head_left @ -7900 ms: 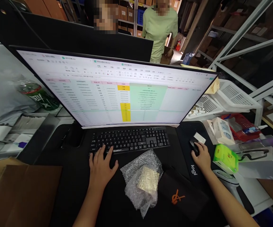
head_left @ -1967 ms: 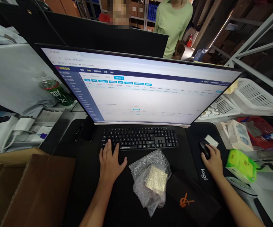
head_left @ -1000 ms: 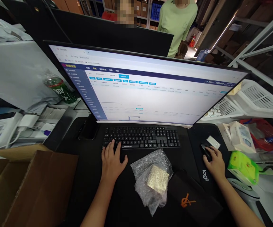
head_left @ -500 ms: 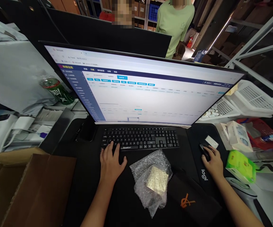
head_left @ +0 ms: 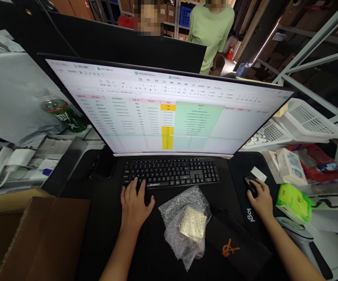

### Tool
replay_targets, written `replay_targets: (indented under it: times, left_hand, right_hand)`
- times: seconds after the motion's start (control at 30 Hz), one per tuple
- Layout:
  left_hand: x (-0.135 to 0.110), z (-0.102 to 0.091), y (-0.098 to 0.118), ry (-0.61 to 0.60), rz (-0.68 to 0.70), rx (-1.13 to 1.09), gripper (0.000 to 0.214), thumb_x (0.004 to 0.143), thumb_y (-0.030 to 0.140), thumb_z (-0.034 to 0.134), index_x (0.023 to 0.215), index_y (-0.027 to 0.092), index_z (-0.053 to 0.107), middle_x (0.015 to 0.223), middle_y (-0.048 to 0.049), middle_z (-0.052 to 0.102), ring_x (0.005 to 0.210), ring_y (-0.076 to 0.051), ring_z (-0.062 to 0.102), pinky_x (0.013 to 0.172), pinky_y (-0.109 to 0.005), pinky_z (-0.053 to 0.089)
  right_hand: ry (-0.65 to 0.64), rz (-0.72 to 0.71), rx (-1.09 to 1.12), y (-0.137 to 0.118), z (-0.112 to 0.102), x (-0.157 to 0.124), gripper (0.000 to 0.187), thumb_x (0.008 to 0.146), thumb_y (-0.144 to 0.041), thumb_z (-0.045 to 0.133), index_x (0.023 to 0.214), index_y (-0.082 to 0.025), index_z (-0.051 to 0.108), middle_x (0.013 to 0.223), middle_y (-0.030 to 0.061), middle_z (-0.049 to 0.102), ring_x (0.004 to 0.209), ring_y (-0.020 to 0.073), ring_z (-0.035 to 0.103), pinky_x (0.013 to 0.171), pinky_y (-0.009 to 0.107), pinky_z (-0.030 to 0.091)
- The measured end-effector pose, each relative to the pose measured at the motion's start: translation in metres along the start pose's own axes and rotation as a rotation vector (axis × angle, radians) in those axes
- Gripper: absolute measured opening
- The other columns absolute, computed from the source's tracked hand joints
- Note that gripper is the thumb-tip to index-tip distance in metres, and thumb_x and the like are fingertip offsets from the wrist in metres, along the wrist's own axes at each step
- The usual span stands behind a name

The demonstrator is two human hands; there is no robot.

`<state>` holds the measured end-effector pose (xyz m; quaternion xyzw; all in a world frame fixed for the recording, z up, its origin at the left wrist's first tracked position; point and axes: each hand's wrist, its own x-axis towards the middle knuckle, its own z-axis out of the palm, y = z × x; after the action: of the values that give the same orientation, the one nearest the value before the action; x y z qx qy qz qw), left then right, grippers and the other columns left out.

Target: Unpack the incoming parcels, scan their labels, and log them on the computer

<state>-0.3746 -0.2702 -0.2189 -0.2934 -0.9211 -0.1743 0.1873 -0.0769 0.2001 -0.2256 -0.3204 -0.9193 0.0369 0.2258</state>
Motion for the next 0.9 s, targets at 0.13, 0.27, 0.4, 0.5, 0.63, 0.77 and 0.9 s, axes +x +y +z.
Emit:
replay_targets:
  times: [0.13, 0.27, 0.4, 0.5, 0.63, 0.77, 0.9]
  left_hand:
    - [0.0010, -0.0017, 0.0010, 0.013, 0.013, 0.001, 0.056, 0.089, 0.032, 0.063, 0.140, 0.011, 0.056, 0.151, -0.0250, 0.048, 0.139, -0.040, 0.048, 0.121, -0.062, 0.032]
    - [0.0011, -0.0012, 0.0008, 0.033, 0.030, 0.022, 0.056, 0.089, 0.032, 0.063, 0.140, 0.011, 0.056, 0.150, -0.0254, 0.049, 0.138, -0.040, 0.048, 0.120, -0.062, 0.034]
    - [0.0011, -0.0011, 0.0006, 0.032, 0.030, 0.029, 0.057, 0.090, 0.032, 0.063, 0.142, 0.012, 0.054, 0.151, -0.0251, 0.049, 0.138, -0.040, 0.049, 0.119, -0.063, 0.035]
    - [0.0015, -0.0017, 0.0011, 0.024, 0.032, 0.033, 0.057, 0.089, 0.033, 0.063, 0.142, 0.013, 0.054, 0.150, -0.0251, 0.049, 0.138, -0.040, 0.049, 0.119, -0.063, 0.035]
    - [0.0023, -0.0013, 0.0019, 0.031, 0.038, 0.045, 0.056, 0.089, 0.033, 0.062, 0.140, 0.012, 0.055, 0.149, -0.0256, 0.049, 0.137, -0.041, 0.050, 0.119, -0.063, 0.036]
    - [0.0025, -0.0002, 0.0023, 0.045, 0.044, 0.049, 0.054, 0.090, 0.033, 0.062, 0.138, 0.010, 0.056, 0.149, -0.0264, 0.049, 0.136, -0.041, 0.051, 0.118, -0.063, 0.036]
    - [0.0014, -0.0001, 0.0021, 0.034, 0.031, 0.039, 0.056, 0.090, 0.034, 0.062, 0.140, 0.011, 0.055, 0.151, -0.0255, 0.048, 0.139, -0.041, 0.048, 0.120, -0.064, 0.034]
  right_hand:
    - [0.012, 0.016, 0.019, -0.0004, 0.0012, 0.0002, 0.045, 0.091, -0.045, 0.056, 0.130, -0.024, 0.065, 0.139, 0.0130, 0.054, 0.123, 0.0336, 0.060, 0.102, 0.051, 0.055]
    - [0.025, 0.049, 0.037, 0.0003, 0.0032, 0.0013, 0.047, 0.093, -0.049, 0.056, 0.132, -0.024, 0.065, 0.140, 0.0134, 0.053, 0.125, 0.0333, 0.059, 0.105, 0.051, 0.053]
    - [0.013, 0.059, 0.046, 0.0005, 0.0044, 0.0023, 0.047, 0.095, -0.049, 0.054, 0.133, -0.024, 0.065, 0.140, 0.0136, 0.053, 0.128, 0.0334, 0.057, 0.108, 0.052, 0.051]
    - [0.004, 0.066, 0.047, 0.0005, 0.0045, 0.0028, 0.047, 0.096, -0.049, 0.054, 0.135, -0.024, 0.065, 0.142, 0.0139, 0.053, 0.128, 0.0337, 0.057, 0.107, 0.053, 0.052]
    - [0.000, 0.056, 0.050, 0.0003, 0.0044, 0.0036, 0.048, 0.096, -0.049, 0.053, 0.136, -0.023, 0.065, 0.143, 0.0149, 0.051, 0.129, 0.0339, 0.057, 0.108, 0.053, 0.051]
    - [-0.007, 0.059, 0.047, -0.0001, 0.0043, 0.0039, 0.049, 0.097, -0.050, 0.052, 0.135, -0.022, 0.065, 0.143, 0.0156, 0.051, 0.129, 0.0340, 0.056, 0.107, 0.052, 0.052]
    - [-0.005, 0.051, 0.050, 0.0003, 0.0044, 0.0031, 0.049, 0.097, -0.050, 0.052, 0.135, -0.022, 0.065, 0.143, 0.0156, 0.051, 0.129, 0.0335, 0.056, 0.109, 0.052, 0.051]
